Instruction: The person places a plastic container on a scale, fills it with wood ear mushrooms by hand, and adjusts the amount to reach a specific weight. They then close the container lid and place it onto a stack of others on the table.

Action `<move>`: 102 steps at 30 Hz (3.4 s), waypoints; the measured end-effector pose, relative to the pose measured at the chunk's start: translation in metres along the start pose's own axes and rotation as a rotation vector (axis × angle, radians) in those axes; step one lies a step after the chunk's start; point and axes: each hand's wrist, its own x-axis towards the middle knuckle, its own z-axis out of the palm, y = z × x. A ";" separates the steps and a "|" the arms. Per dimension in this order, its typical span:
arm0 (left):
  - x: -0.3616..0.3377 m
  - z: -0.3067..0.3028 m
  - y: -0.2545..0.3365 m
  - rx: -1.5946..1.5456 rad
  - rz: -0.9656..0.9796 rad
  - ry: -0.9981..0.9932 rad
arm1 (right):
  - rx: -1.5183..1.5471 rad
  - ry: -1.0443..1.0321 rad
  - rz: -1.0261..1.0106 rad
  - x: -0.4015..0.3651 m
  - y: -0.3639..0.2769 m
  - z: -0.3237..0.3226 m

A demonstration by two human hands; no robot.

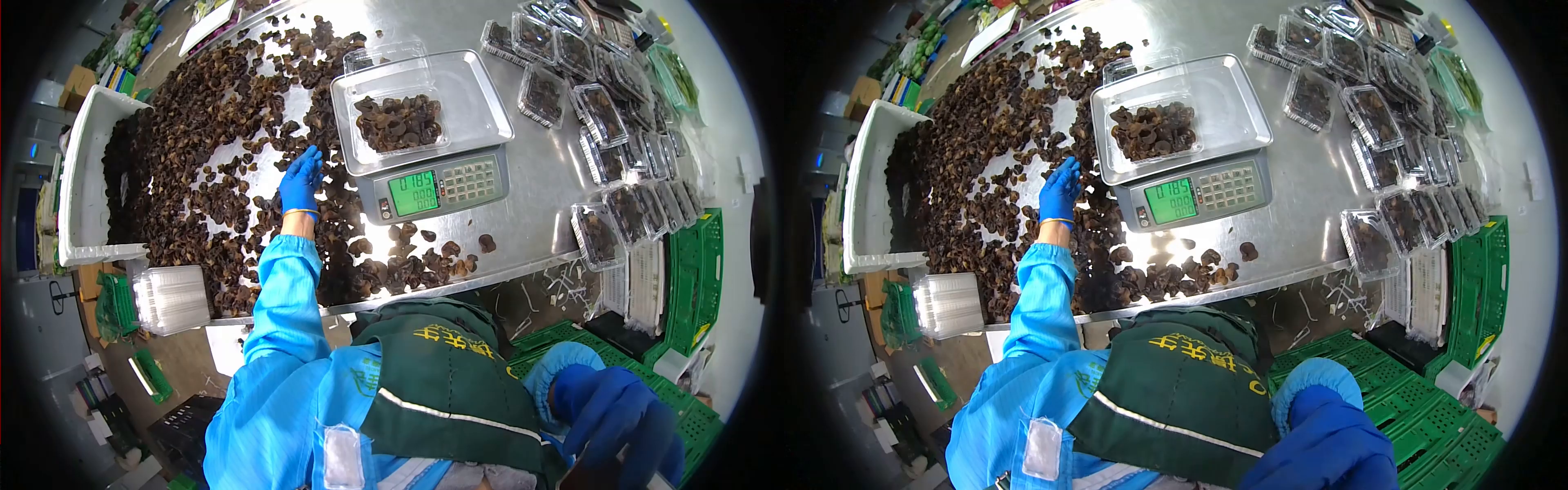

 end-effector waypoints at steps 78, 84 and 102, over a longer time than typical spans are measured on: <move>-0.035 0.073 -0.019 -0.139 -0.389 -0.321 | -0.043 0.107 0.164 0.009 0.001 -0.001; -0.063 0.162 -0.027 -0.589 -0.631 -0.497 | -0.037 0.021 0.109 0.003 -0.009 -0.001; -0.072 0.158 -0.021 -0.484 -0.696 -0.795 | 0.089 0.042 0.111 0.004 -0.018 0.001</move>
